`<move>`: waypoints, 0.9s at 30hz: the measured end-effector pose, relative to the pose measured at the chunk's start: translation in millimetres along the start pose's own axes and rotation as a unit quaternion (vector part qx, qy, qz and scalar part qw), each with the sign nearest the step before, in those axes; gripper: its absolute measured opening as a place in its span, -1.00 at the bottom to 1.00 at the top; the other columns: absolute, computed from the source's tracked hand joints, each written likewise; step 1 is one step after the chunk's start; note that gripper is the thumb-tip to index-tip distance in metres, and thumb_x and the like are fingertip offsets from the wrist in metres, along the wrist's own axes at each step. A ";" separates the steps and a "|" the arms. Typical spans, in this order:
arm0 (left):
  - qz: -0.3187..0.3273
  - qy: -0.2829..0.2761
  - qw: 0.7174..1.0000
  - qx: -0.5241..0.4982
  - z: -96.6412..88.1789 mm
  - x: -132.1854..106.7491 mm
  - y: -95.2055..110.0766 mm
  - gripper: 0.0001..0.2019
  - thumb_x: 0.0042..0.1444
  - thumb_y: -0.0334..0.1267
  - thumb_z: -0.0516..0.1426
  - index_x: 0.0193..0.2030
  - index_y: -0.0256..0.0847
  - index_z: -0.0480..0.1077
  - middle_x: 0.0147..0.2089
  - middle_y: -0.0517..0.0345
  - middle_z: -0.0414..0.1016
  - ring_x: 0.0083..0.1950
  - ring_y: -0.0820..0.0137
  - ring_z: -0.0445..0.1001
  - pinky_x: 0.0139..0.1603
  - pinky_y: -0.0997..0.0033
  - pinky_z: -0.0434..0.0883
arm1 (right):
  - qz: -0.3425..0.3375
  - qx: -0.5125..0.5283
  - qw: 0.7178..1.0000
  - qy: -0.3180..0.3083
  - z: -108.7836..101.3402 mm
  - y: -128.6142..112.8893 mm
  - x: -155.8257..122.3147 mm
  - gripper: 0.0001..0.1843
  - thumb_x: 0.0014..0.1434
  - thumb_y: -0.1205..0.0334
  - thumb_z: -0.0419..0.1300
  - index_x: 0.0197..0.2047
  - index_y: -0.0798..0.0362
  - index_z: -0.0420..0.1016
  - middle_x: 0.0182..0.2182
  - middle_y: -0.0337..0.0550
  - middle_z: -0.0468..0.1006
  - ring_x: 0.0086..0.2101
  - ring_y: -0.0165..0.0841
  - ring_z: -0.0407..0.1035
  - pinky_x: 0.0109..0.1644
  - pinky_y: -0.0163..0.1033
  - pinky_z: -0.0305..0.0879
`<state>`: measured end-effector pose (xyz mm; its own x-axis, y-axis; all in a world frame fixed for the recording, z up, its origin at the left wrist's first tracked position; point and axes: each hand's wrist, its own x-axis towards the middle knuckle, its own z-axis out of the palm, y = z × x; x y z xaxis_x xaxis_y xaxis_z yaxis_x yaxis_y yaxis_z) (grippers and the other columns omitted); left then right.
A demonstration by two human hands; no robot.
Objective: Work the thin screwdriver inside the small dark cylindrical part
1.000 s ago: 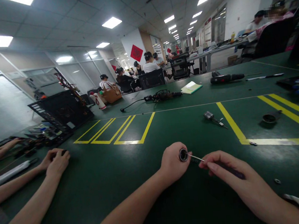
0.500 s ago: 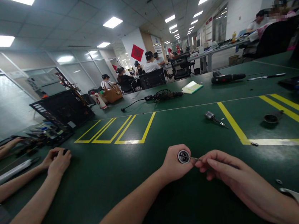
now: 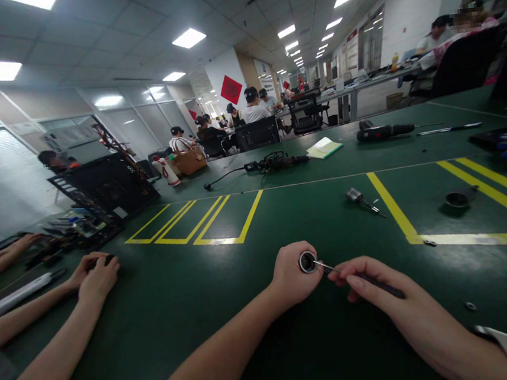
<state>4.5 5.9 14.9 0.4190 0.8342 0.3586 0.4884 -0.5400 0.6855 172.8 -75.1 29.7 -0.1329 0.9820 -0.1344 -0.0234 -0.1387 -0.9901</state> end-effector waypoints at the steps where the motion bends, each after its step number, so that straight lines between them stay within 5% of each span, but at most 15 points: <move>1: -0.006 -0.004 1.000 -0.022 -0.7 0.4 -0.6 -0.88 -0.12 -0.36 0.15 -0.54 -0.24 0.24 -0.57 0.30 0.24 -0.56 0.56 0.19 -0.53 0.57 0.15 | 0.010 0.027 1.000 -0.008 -0.2 0.0 0.8 -0.79 0.14 0.02 0.14 -0.25 -0.07 0.49 -0.23 -0.21 0.52 -0.21 -0.24 0.36 -0.12 -0.15 0.26; 8: -0.003 -0.049 0.994 -0.098 0.5 1.5 -7.6 -0.86 -0.11 -0.34 0.17 -0.52 -0.25 0.24 -0.54 0.29 0.27 -0.54 0.55 0.23 -0.51 0.56 0.19 | 0.028 0.154 0.987 -0.049 -2.7 0.0 0.6 -0.82 0.17 0.09 0.14 -0.27 -0.03 0.52 -0.19 -0.18 0.52 -0.16 -0.24 0.34 -0.08 -0.13 0.23; 16: 0.005 -0.029 0.992 0.122 -7.3 6.6 -7.5 -0.94 -0.02 -0.37 0.11 -0.47 -0.23 0.29 -0.47 0.24 0.33 -0.45 0.48 0.29 -0.40 0.49 0.23 | 0.018 0.182 0.983 0.020 -8.8 3.9 4.3 -0.81 0.11 0.09 0.17 -0.38 0.00 0.52 -0.36 -0.19 0.54 -0.28 -0.27 0.35 -0.17 -0.16 0.25; 22: 0.032 -0.105 0.938 0.328 -14.6 9.5 -1.1 -0.88 0.05 -0.49 0.02 -0.33 -0.22 0.31 -0.32 0.16 0.39 -0.29 0.38 0.34 -0.25 0.38 0.26 | -0.003 0.153 0.981 0.119 -13.0 8.0 10.0 -0.81 0.05 0.04 0.20 -0.41 -0.03 0.48 -0.42 -0.23 0.51 -0.29 -0.26 0.34 -0.20 -0.16 0.26; 27: 0.094 -0.163 0.889 0.417 -12.0 5.8 13.9 -0.84 0.09 -0.54 -0.02 -0.26 -0.24 0.27 -0.26 0.13 0.37 -0.25 0.35 0.32 -0.21 0.35 0.25 | 0.013 0.025 0.991 0.129 -10.8 12.6 14.4 -0.78 0.03 0.03 0.19 -0.31 -0.03 0.45 -0.31 -0.20 0.49 -0.19 -0.18 0.35 -0.10 -0.08 0.23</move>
<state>4.5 4.6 34.1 0.6860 0.7175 0.1208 0.7275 -0.6748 -0.1241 181.3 -61.3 14.8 0.1234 0.9771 -0.1732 -0.0730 -0.1652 -0.9836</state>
